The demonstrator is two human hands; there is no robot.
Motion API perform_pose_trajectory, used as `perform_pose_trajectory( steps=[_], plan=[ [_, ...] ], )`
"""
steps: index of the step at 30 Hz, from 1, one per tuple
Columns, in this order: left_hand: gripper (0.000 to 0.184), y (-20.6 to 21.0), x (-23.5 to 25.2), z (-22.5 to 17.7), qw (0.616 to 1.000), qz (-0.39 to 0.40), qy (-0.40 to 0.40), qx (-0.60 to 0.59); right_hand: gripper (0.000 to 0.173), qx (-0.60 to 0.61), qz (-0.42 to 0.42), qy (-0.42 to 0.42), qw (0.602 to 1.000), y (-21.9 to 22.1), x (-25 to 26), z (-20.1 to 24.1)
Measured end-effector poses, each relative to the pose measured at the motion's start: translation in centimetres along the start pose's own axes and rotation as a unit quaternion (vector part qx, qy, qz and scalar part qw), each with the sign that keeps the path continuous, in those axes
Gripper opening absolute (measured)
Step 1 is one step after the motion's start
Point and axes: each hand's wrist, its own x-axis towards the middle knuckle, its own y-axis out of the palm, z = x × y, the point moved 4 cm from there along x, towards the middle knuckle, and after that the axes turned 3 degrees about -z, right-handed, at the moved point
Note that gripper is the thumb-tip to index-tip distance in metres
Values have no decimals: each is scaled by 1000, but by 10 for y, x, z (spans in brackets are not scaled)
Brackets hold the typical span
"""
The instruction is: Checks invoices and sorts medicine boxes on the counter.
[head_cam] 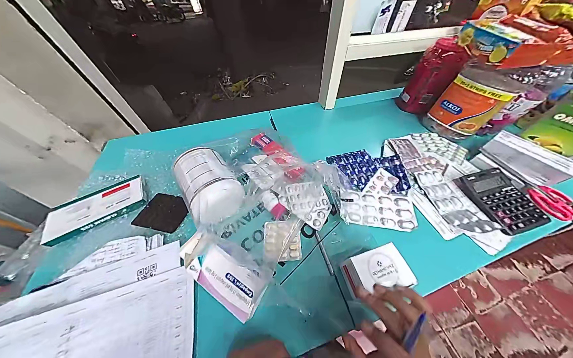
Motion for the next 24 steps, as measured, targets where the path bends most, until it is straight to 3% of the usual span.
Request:
perform_pose_trajectory(
  steps=[2,5,10,13,17,24],
  plan=[
    [34,1,2,-2,1000,-24,0,13,35,-68,-34,43,996,4,7,-11],
    [37,4,2,-4,998,-52,-8,26,52,-74,-67,101,990,4,7,-30],
    [39,9,1,-5,993,-95,-4,70,88,29,-89,183,979,-2,-4,-46],
    [40,10,2,-7,991,-101,-5,89,100,52,-86,193,976,-2,-10,-48],
    [41,12,1,-7,988,-113,4,109,107,67,-85,194,975,1,-17,-48],
    [42,13,0,-6,984,-141,23,109,91,75,-57,192,977,-5,-15,-60]
  ],
)
